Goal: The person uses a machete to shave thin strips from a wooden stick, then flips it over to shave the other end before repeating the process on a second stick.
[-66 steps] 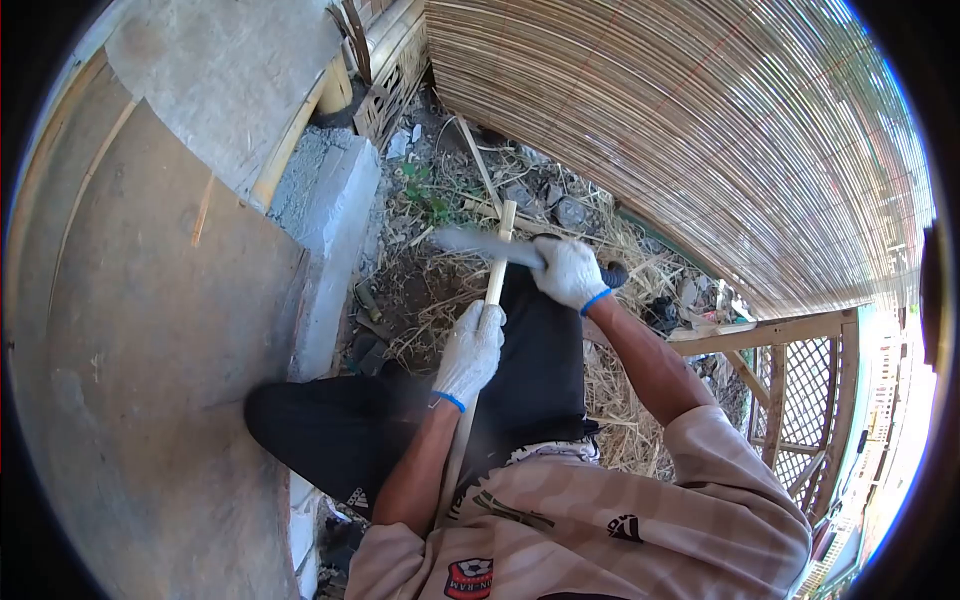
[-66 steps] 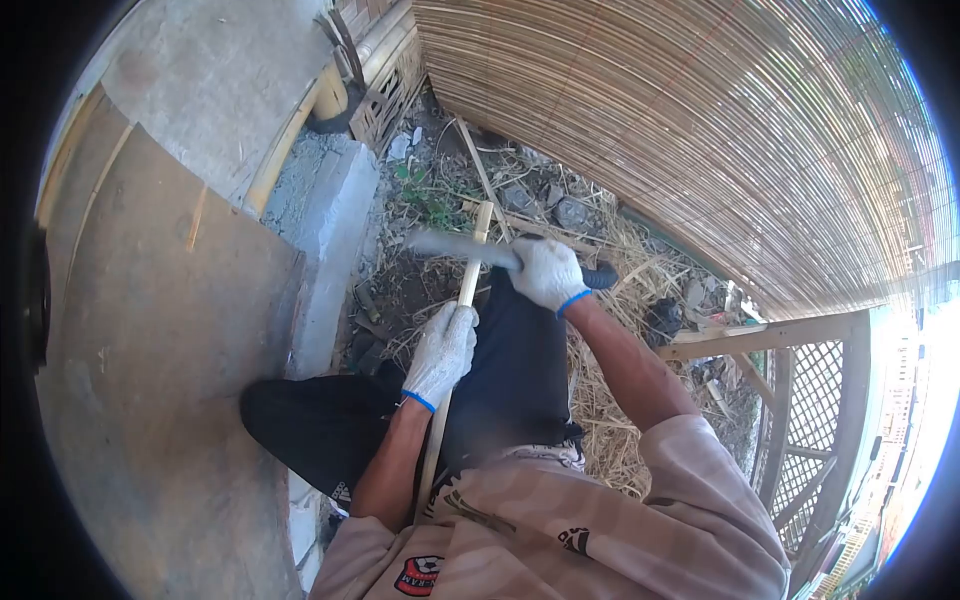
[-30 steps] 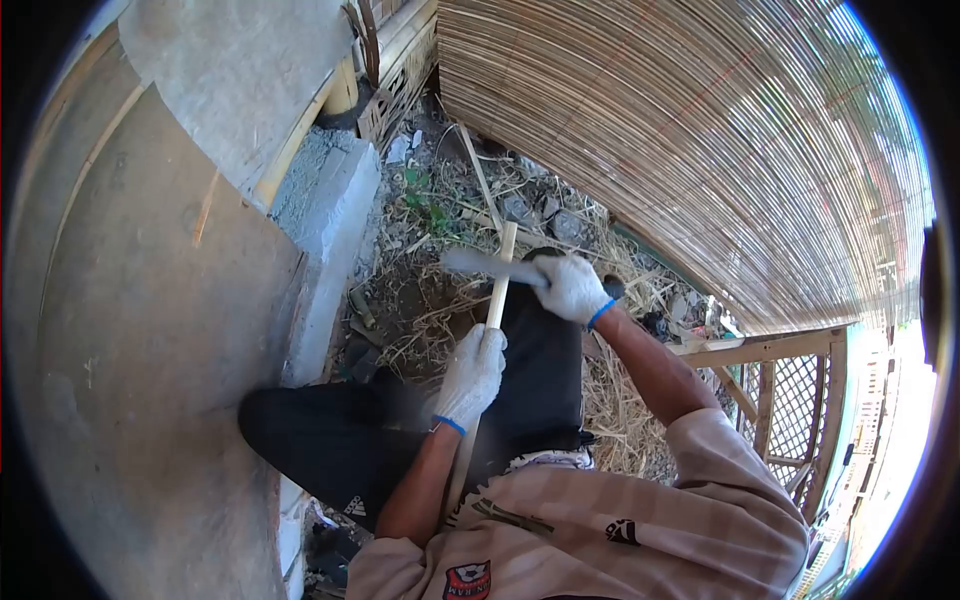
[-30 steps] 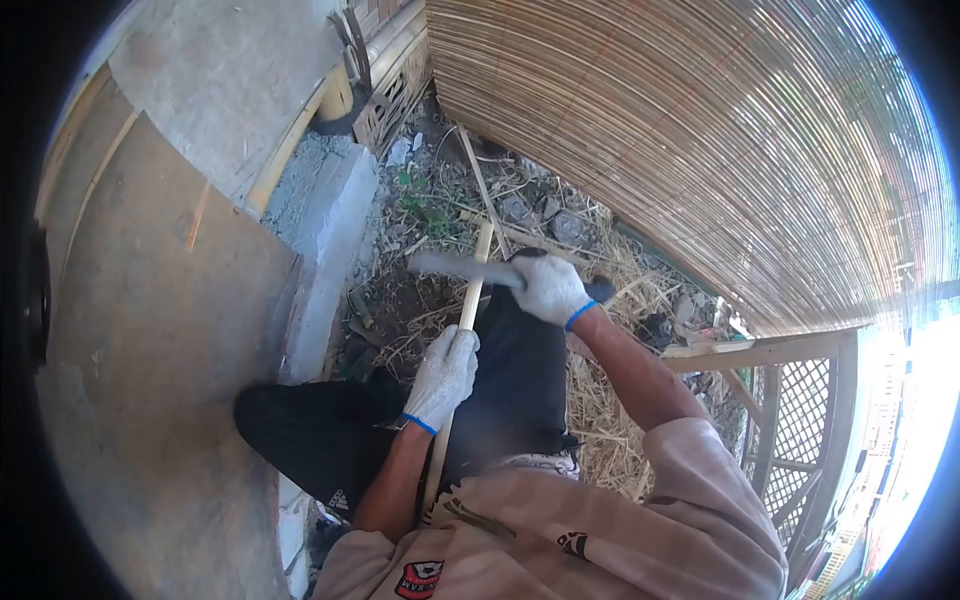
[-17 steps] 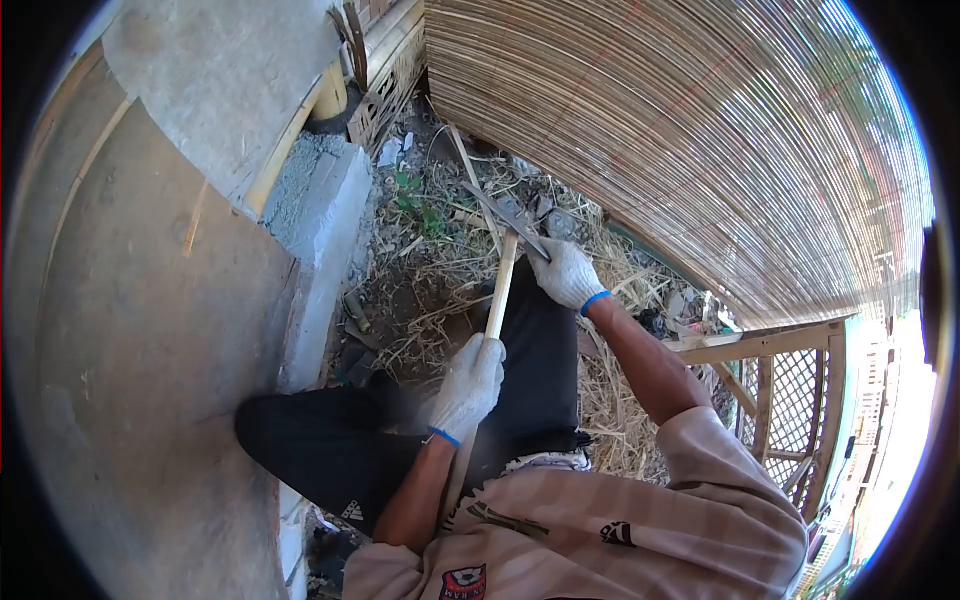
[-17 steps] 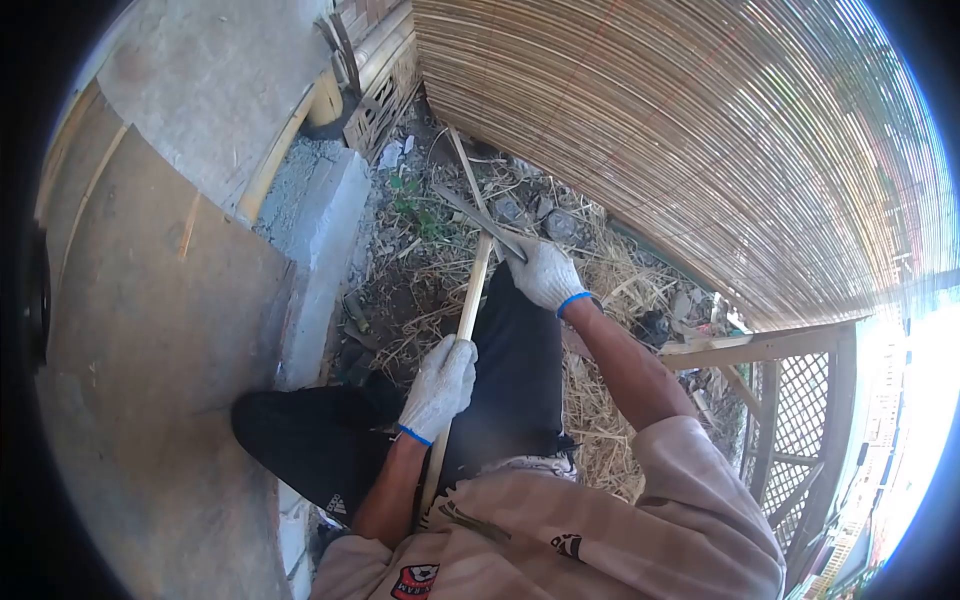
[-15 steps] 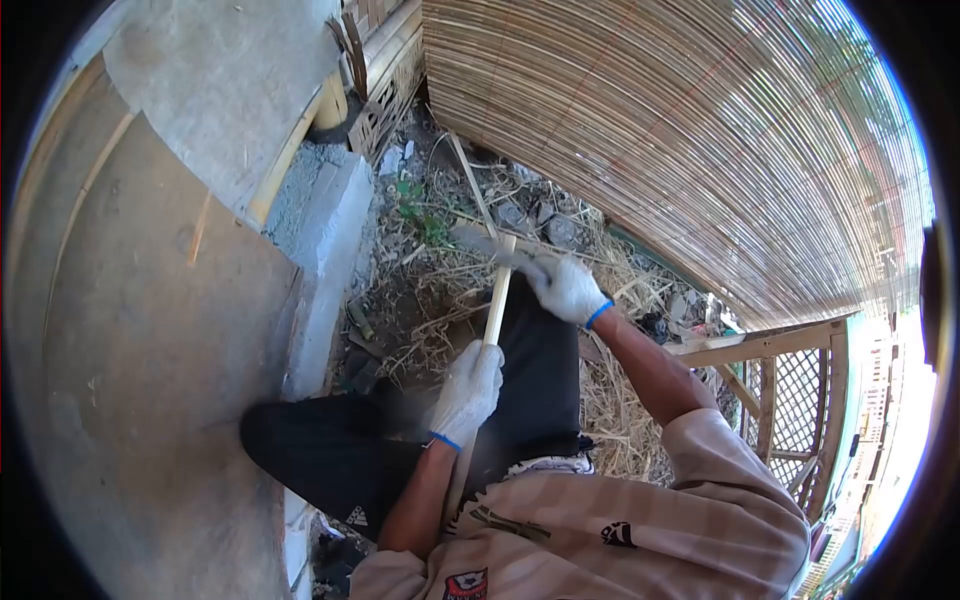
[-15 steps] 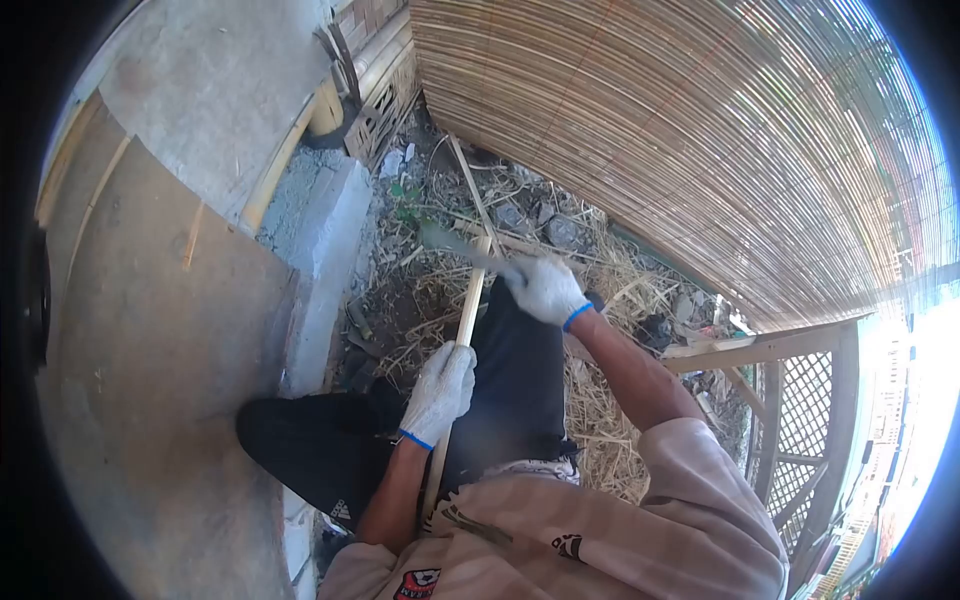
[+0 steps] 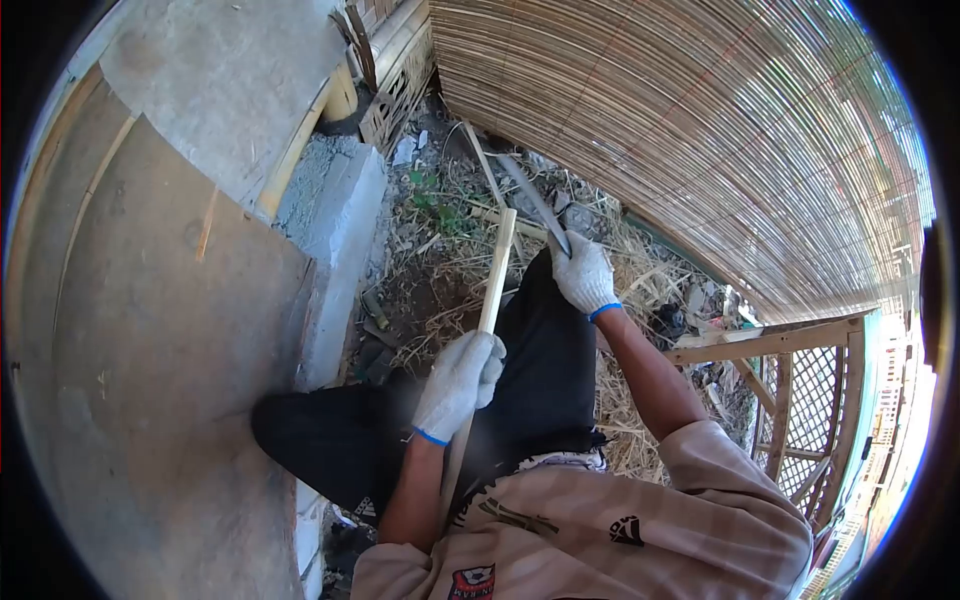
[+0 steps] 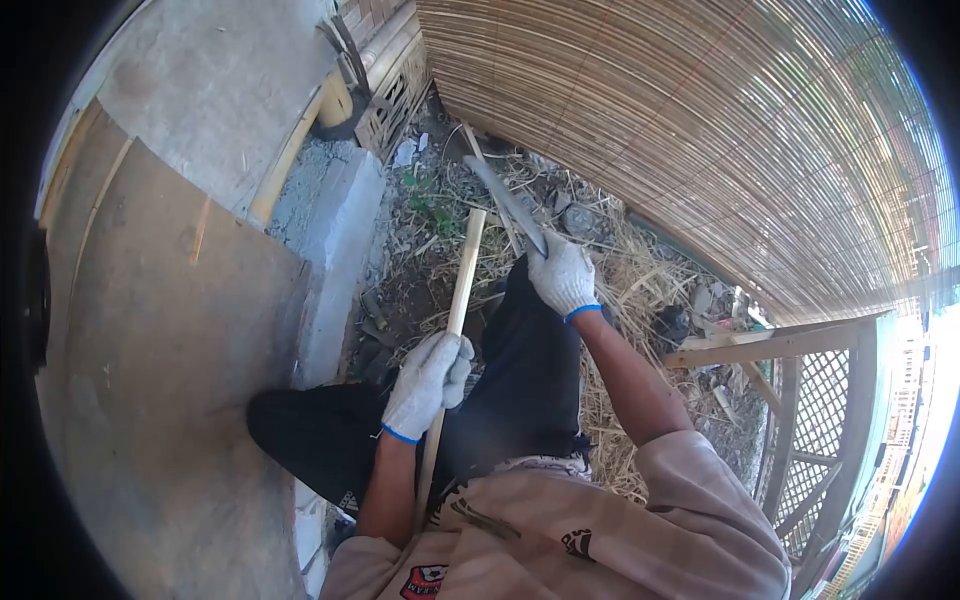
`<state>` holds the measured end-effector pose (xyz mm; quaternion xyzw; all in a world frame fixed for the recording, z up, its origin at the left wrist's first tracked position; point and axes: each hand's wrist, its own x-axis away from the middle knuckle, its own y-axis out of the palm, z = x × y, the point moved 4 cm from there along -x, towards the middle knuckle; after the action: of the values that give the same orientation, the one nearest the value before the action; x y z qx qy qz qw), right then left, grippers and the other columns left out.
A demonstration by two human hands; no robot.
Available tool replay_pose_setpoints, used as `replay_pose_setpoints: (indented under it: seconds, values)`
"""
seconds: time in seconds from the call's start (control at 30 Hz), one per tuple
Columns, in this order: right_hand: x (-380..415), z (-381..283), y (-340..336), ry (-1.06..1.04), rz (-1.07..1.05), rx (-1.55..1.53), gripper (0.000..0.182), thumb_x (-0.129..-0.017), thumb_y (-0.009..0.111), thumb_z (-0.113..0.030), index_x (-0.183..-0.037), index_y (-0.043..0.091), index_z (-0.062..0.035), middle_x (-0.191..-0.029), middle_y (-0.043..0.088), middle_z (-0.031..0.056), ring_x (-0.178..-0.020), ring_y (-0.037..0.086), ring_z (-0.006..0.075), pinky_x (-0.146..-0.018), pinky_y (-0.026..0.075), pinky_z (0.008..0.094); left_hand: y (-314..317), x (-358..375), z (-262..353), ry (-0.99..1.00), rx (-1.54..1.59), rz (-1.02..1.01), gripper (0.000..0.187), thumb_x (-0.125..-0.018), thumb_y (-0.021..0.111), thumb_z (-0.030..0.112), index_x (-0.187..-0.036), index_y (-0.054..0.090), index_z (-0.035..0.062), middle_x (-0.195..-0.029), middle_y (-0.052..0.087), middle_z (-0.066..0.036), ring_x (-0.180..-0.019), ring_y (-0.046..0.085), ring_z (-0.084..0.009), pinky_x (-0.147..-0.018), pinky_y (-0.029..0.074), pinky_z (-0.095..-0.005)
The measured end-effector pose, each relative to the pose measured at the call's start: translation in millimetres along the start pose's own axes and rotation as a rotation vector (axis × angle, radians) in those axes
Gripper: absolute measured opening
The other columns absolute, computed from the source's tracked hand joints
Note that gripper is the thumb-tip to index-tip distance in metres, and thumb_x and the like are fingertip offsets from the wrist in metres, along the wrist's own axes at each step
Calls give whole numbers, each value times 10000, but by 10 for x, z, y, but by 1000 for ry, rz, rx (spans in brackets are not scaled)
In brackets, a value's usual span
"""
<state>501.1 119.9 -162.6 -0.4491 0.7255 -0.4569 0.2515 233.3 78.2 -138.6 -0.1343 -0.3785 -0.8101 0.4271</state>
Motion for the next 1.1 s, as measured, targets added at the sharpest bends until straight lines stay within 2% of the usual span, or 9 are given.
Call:
replay_pose_setpoints:
  seconds: [0.07, 0.1, 0.2, 0.3, 0.67, 0.77, 1.0, 1.07, 1.1]
  values:
    - [22, 74, -41, 53, 55, -250, 368, -1060, 602, -382, -1022, 715, -34, -900, 718, 279, -921, 688, 523, -775, 534, 546, -42, 68, 63, 55, -4, -12, 314, -1157, 521, 348, -1060, 632, 70, -742, 525, 44, -535, 438, -24, -467, 341, -205]
    - [50, 76, -80, 42, 80, -222, 361, -1057, 606, -368, -997, 703, -25, -906, 721, 266, -909, 691, 513, -761, 530, 540, -70, 93, 84, 67, -11, -10, 323, -1157, 524, 348, -1087, 644, 56, -763, 571, 29, -554, 497, -39, -492, 396, -205]
    - [112, 81, -124, -4, 113, -17, 275, -987, 652, -316, -1080, 741, -72, -923, 741, 239, -954, 722, 466, -813, 556, 557, -137, 146, 61, 83, -50, 18, 324, -1150, 539, 346, -1134, 660, 45, -785, 605, 17, -578, 542, -53, -511, 433, -210]
    - [206, 52, -102, -77, 108, 54, 248, -962, 673, -300, -1061, 726, -79, -909, 749, 216, -917, 727, 453, -801, 561, 555, -186, 238, 31, 91, -99, 33, 344, -1142, 558, 353, -1182, 667, 29, -808, 636, 3, -620, 586, -68, -550, 470, -222]
    - [175, 103, 2, -103, 157, 91, 217, -938, 698, -295, -995, 678, -86, -857, 730, 201, -858, 729, 439, -756, 555, 554, -498, 922, -172, -59, -499, 87, 298, -1105, 565, 273, -1128, 672, -4, -869, 686, -60, -765, 686, -137, -738, 575, -321]
    - [208, 19, -27, -163, 140, 122, 223, -935, 708, -297, -1002, 677, -87, -862, 729, 196, -847, 730, 437, -748, 555, 548, -607, 1114, -310, -207, -715, -33, 275, -1067, 622, 280, -1072, 676, 10, -884, 705, -64, -817, 696, -139, -791, 568, -314]
    - [234, -25, -66, -122, 150, 63, 252, -929, 731, -312, -995, 667, -77, -863, 723, 202, -846, 720, 449, -747, 552, 548, -563, 1163, -213, -209, -694, -4, 297, -1054, 626, 289, -939, 683, 21, -810, 712, -67, -757, 687, -128, -737, 545, -299]
    - [239, 17, -29, -177, 127, 53, 256, -933, 729, -312, -998, 666, -72, -860, 720, 207, -853, 716, 453, -750, 547, 548, -524, 974, -122, -162, -598, 57, 312, -1044, 635, 291, -891, 668, 21, -788, 711, -64, -677, 671, -125, -676, 525, -301]
    - [232, 60, 14, -220, 112, 60, 282, -941, 726, -344, -976, 670, -70, -854, 716, 210, -854, 714, 455, -755, 543, 549, -455, 832, -63, -120, -564, 68, 314, -1048, 632, 301, -897, 662, 27, -750, 675, -38, -585, 616, -109, -569, 473, -289]
